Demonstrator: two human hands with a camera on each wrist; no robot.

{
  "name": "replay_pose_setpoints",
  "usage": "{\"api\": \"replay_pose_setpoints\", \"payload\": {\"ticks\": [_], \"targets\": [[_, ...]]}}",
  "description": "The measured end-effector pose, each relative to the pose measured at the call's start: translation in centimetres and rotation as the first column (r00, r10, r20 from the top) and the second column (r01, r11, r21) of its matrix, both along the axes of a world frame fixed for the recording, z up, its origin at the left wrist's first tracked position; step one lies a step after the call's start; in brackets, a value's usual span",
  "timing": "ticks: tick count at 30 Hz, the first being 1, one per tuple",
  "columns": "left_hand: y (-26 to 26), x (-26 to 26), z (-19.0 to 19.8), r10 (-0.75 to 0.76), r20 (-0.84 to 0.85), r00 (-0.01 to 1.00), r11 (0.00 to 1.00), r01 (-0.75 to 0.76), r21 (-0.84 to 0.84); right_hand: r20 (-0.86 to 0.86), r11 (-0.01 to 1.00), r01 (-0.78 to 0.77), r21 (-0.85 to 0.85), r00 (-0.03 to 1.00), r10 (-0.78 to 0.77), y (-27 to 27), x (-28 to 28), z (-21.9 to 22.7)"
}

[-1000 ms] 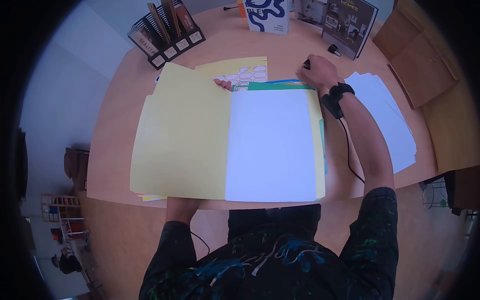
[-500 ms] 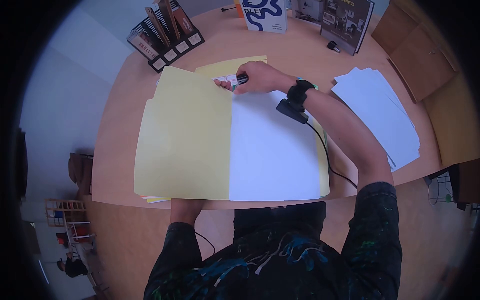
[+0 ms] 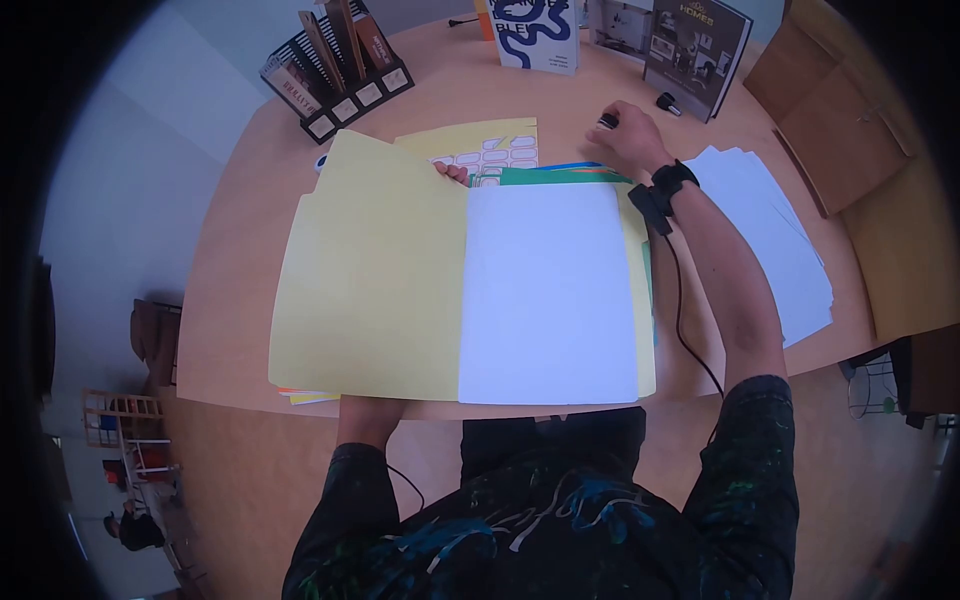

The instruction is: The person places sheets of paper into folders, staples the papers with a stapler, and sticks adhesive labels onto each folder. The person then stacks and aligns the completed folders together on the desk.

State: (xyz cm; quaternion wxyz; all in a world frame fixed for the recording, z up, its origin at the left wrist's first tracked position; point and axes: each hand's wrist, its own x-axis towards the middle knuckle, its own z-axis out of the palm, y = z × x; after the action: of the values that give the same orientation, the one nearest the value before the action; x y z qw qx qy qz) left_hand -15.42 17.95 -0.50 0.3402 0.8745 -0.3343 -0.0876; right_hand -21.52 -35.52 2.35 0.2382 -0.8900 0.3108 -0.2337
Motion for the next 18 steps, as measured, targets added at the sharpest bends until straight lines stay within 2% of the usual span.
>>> {"api": "replay_pose_setpoints", "payload": {"ticks": [1, 5, 7, 13, 15, 16, 17, 18], "targets": [[-0.1, 0.0, 0.0, -0.008, 0.038, 0.999, 1.000, 0.008, 0.007, 0.000, 1.000, 0.000, -0.004, 1.000, 0.000, -1.3, -0.4, -0.8], [-0.3, -0.3, 0.7, 0.003, 0.008, 1.000, 0.999, -0.004, 0.035, -0.049, 1.000, 0.028, 0.001, 0.998, -0.028, -2.8, -1.3, -2.1], [-0.4, -0.4, 0.8, 0.011, -0.014, 1.000, 1.000, -0.011, -0.023, -0.057, 0.999, 0.033, 0.007, 0.998, -0.033, -2.6, -1.4, -2.1], [-0.2, 0.1, 0.0, -0.001, 0.019, 1.000, 1.000, 0.000, 0.025, -0.098, 0.998, 0.034, -0.054, 0.994, -0.039, -0.7, -1.4, -1.1], [-0.3, -0.1, 0.5, 0.009, -0.001, 1.000, 1.000, -0.009, 0.007, -0.199, 0.965, 0.147, -0.217, 0.961, -0.191, 0.7, -1.5, -0.2], [-0.4, -0.2, 0.6, 0.018, -0.023, 1.000, 1.000, -0.018, -0.007, -0.202, 0.965, 0.147, -0.216, 0.960, -0.192, 1.8, -1.9, 0.6], [-0.5, -0.3, 0.4, 0.019, -0.026, 0.999, 1.000, -0.019, -0.004, -0.092, 0.971, 0.074, -0.227, 0.991, -0.097, 3.0, -2.6, 1.4], [-0.6, -0.3, 0.0, 0.001, 0.072, 0.997, 1.000, -0.001, 0.013, 0.018, 0.969, 0.001, -0.246, 1.000, 0.004, 4.5, -3.4, 2.6]]}}
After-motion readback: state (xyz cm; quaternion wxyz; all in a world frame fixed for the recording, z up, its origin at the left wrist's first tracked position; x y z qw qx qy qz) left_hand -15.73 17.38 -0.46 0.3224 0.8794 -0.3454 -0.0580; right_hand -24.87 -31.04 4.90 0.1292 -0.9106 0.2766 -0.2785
